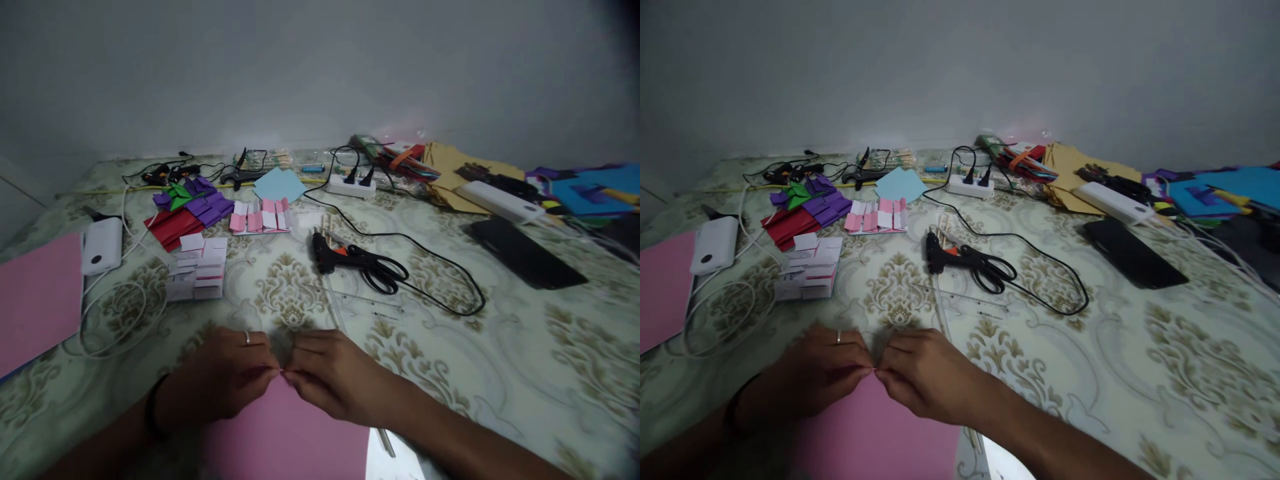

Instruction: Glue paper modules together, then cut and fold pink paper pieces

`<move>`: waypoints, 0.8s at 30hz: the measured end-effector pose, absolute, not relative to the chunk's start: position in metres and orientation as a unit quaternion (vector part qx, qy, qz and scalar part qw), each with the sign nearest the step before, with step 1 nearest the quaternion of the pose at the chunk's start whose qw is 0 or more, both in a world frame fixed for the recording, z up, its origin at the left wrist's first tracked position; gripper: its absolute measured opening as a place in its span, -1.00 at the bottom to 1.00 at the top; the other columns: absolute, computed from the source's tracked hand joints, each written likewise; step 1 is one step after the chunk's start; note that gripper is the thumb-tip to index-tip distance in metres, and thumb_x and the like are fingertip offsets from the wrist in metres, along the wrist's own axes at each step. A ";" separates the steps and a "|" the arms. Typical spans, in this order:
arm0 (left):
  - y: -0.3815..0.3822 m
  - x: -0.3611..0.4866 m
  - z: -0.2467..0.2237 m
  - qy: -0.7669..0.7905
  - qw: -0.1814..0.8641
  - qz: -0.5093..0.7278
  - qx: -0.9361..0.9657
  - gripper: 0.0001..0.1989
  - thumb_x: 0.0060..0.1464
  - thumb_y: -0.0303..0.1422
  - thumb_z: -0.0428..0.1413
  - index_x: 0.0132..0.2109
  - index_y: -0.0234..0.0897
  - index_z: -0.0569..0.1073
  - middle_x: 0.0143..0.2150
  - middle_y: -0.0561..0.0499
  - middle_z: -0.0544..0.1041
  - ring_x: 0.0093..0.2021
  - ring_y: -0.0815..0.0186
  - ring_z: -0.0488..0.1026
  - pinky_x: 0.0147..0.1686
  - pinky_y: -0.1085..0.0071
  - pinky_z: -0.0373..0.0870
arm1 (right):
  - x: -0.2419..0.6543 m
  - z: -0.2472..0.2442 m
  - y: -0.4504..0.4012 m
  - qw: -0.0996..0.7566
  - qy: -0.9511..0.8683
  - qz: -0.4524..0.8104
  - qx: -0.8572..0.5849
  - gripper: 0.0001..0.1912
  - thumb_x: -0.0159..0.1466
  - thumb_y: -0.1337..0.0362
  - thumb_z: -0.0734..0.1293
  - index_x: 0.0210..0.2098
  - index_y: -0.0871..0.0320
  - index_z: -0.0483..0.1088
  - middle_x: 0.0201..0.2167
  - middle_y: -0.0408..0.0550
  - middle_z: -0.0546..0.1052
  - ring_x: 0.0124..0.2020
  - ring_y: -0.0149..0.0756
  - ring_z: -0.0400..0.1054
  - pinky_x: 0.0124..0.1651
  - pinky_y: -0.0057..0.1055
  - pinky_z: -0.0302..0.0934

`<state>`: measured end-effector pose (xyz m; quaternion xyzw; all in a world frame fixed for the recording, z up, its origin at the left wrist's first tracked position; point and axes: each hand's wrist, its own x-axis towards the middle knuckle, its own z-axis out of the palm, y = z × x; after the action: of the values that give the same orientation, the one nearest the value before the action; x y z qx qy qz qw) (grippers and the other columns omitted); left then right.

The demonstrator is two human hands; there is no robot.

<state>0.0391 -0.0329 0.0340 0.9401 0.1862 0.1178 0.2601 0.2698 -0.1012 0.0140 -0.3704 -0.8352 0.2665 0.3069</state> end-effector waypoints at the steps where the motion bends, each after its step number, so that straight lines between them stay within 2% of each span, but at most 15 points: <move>1: -0.033 0.039 0.034 0.181 0.268 0.117 0.939 -0.81 0.21 -0.54 0.09 -0.27 -0.19 0.54 -0.36 0.03 0.62 -0.37 0.27 0.56 -0.38 0.33 0.29 | 0.269 0.014 -0.101 0.303 -0.838 0.270 -0.365 -0.78 0.46 0.34 0.23 -0.31 0.12 0.43 -0.38 -0.05 0.56 -0.38 -0.26 0.37 -0.28 -0.33 0.21; 9: -0.024 0.035 0.043 0.187 0.343 0.118 0.913 -0.79 0.20 -0.57 0.11 -0.32 -0.24 0.56 -0.40 0.06 0.59 -0.40 0.38 0.51 -0.36 0.45 0.30 | 0.274 0.022 -0.102 0.307 -0.825 0.316 -0.353 -0.80 0.36 0.40 0.27 -0.41 0.12 0.37 -0.45 -0.12 0.47 -0.41 -0.29 0.34 -0.33 -0.36 0.16; 13: -0.008 0.023 0.054 0.197 0.395 0.139 0.887 -0.82 0.31 -0.46 0.15 -0.28 -0.26 0.60 -0.37 0.05 0.61 -0.37 0.39 0.54 -0.35 0.51 0.36 | 0.285 0.025 -0.100 0.323 -0.808 0.338 -0.358 -0.81 0.32 0.45 0.30 -0.41 0.12 0.39 -0.47 -0.15 0.46 -0.41 -0.34 0.36 -0.33 -0.41 0.17; 18: 0.013 0.007 0.065 0.274 0.405 0.149 0.859 -0.82 0.31 -0.36 0.21 -0.30 -0.26 0.61 -0.39 0.05 0.62 -0.40 0.39 0.53 -0.40 0.52 0.37 | 0.300 0.029 -0.095 0.328 -0.791 0.359 -0.370 -0.80 0.29 0.51 0.35 -0.41 0.12 0.39 -0.43 -0.15 0.54 -0.38 -0.36 0.40 -0.29 -0.46 0.19; 24: 0.019 0.005 0.066 0.307 0.409 0.113 0.852 -0.78 0.30 -0.29 0.20 -0.32 -0.27 0.60 -0.38 0.01 0.63 -0.39 0.36 0.52 -0.44 0.54 0.36 | 0.314 0.042 -0.092 0.333 -0.764 0.344 -0.433 -0.81 0.23 0.52 0.34 -0.44 0.13 0.42 -0.49 -0.18 0.49 -0.45 -0.38 0.36 -0.35 -0.47 0.17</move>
<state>0.0048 0.0190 0.0661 0.8520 0.3067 0.1132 0.4089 0.3144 -0.0919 0.0420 -0.4332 -0.7636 0.3445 0.3325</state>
